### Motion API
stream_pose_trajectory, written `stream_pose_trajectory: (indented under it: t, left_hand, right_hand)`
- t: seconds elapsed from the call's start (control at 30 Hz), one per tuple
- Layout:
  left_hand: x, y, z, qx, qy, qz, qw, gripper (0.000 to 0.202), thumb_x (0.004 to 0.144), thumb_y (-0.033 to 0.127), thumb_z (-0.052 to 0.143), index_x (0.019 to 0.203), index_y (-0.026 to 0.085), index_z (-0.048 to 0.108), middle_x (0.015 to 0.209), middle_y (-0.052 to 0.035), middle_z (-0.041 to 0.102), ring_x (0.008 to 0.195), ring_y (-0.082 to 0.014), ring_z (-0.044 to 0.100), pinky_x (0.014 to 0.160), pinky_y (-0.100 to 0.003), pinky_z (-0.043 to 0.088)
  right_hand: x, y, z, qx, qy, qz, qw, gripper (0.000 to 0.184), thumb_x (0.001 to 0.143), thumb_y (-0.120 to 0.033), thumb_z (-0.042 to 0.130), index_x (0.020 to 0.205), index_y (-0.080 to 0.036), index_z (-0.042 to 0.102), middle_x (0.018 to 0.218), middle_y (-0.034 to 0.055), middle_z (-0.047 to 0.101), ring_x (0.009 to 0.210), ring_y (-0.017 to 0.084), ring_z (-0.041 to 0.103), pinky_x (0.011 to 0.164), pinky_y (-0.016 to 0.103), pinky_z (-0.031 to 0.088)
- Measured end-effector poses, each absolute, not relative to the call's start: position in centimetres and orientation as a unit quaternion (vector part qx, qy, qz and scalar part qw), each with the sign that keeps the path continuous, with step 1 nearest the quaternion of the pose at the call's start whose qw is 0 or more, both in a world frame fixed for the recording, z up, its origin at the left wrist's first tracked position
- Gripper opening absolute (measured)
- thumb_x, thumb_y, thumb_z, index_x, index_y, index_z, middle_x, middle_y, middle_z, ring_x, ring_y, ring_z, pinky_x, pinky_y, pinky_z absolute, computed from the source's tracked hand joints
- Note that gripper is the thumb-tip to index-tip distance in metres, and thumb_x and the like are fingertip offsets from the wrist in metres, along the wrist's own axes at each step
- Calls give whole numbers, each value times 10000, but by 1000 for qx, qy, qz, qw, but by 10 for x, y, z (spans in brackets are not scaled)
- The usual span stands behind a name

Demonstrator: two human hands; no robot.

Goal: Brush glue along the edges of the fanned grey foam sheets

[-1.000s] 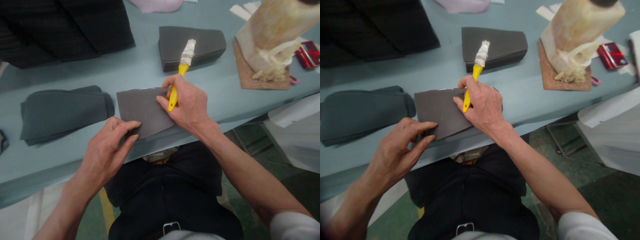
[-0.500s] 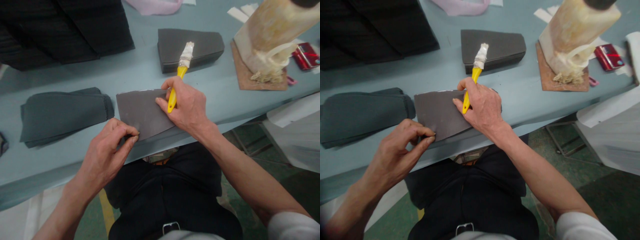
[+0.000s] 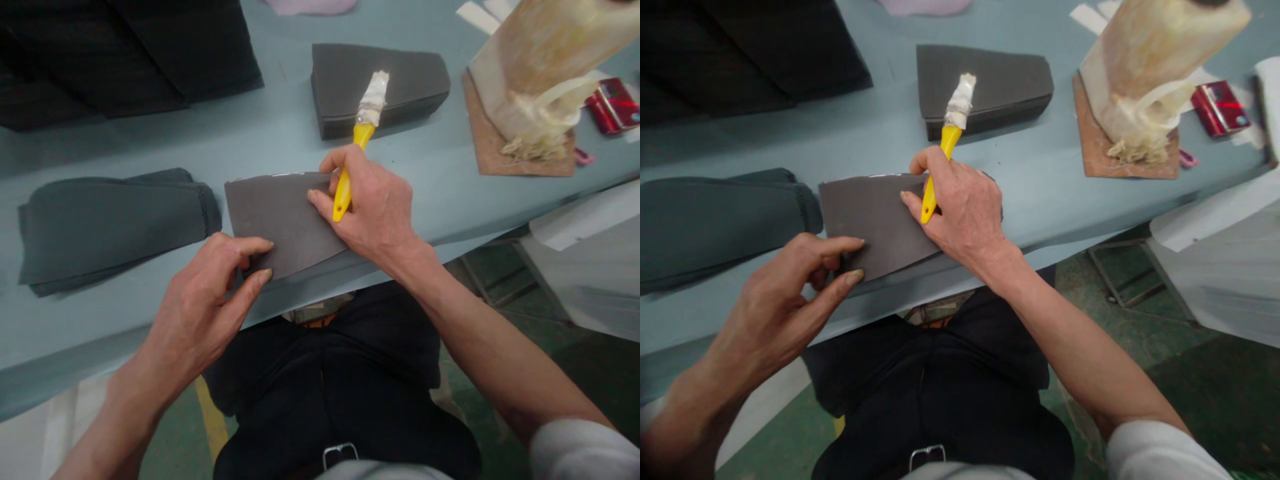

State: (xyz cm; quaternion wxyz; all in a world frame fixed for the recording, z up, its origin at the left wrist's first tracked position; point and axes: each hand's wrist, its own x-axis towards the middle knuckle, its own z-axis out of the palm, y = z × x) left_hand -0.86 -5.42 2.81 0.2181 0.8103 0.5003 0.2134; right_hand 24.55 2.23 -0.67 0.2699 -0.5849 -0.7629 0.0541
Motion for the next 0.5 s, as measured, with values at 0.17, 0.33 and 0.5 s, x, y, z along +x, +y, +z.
stream_pose_trajectory:
  t: [0.17, 0.33, 0.5]
  left_hand:
    - [-9, -55, 27, 821, 486, 213, 213, 126, 1093, 273, 594, 1175, 267, 690, 992, -15, 663, 846, -172, 631, 776, -317, 527]
    - [-11, -54, 25, 826, 488, 207, 191, 115, 1075, 279, 636, 1183, 248, 656, 952, 2, 621, 813, -165, 622, 756, -320, 514]
    - [-13, -54, 25, 851, 455, 195, 175, 246, 1098, 239, 607, 1340, 251, 647, 1033, -14, 631, 897, -157, 654, 785, -290, 526]
  right_hand:
    - [245, 22, -4, -598, -759, 67, 250, 298, 1003, -393, 710, 1251, -245, 637, 995, 52, 790, 927, 303, 753, 860, 429, 557]
    - [246, 22, -4, -589, -764, 73, 255, 287, 1031, -417, 676, 1262, -253, 631, 1012, 60, 797, 929, 297, 751, 874, 436, 566]
    - [245, 21, -5, -593, -758, 65, 264, 286, 1006, -384, 712, 1246, -247, 639, 988, 51, 794, 911, 294, 743, 866, 430, 565]
